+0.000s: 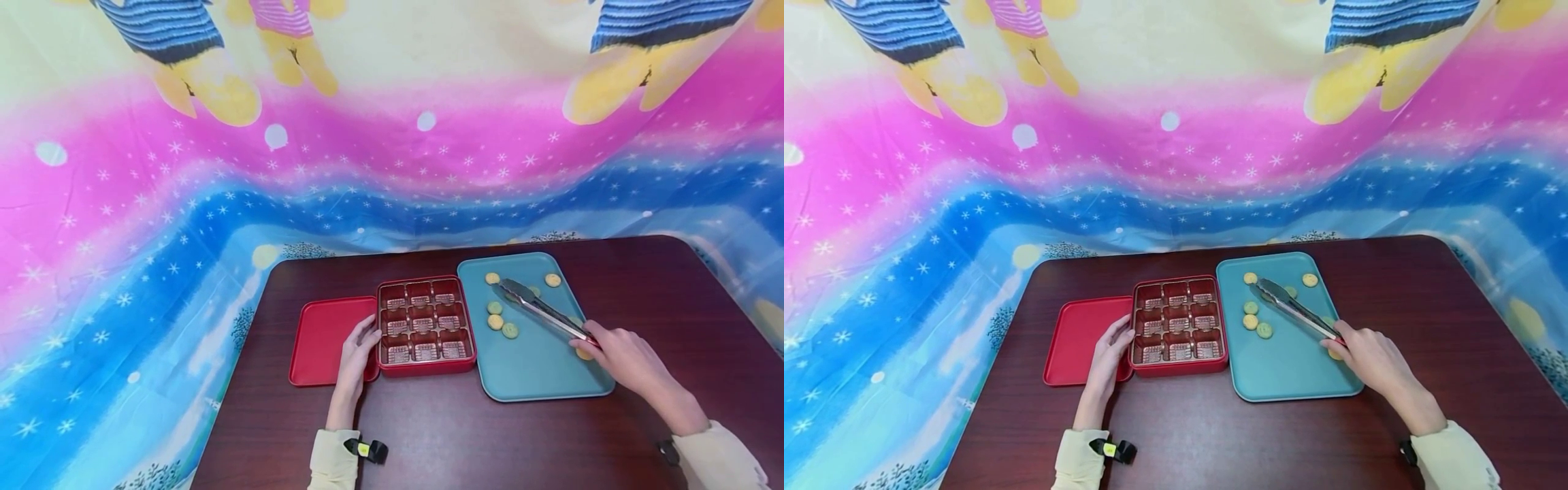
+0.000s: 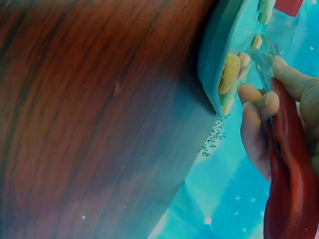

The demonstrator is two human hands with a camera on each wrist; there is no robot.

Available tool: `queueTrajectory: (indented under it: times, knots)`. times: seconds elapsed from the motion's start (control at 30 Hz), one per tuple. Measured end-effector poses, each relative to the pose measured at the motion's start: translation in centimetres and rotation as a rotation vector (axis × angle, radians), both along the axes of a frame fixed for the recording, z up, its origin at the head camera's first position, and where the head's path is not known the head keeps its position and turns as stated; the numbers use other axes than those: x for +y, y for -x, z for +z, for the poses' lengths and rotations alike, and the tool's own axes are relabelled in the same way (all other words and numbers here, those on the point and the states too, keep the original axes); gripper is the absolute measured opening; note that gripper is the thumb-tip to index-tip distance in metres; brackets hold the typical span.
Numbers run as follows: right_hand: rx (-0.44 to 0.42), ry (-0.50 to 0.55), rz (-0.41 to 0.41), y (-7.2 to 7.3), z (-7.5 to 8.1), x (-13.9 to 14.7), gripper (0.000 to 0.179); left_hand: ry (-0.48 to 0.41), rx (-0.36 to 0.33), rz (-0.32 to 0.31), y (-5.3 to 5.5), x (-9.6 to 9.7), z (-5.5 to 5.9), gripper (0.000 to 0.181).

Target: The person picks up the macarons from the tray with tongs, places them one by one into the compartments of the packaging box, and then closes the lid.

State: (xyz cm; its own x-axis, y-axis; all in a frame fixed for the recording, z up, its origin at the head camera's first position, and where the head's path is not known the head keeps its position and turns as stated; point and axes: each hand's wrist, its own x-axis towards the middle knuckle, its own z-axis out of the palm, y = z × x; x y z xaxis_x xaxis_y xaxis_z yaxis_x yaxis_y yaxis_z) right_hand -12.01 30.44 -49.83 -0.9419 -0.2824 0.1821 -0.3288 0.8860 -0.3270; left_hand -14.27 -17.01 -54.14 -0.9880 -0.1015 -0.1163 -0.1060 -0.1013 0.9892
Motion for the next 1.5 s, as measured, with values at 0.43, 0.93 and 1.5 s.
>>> queueTrajectory:
  times: [0.43,0.93,1.5]
  knots:
    - [-0.028,0.007,-0.017,0.8,0.4,-0.5,0.031,-0.003,0.012,-0.005,-0.2,-0.1,0.0,0.051]
    - [-0.017,-0.008,-0.013,1.6,0.6,-0.9,0.031,-0.016,0.002,0.002,-0.1,0.0,-0.1,0.050]
    - [-0.049,-0.008,-0.017,1.9,0.5,-1.3,0.029,-0.009,0.014,-0.007,-0.1,-0.2,-0.2,0.052]
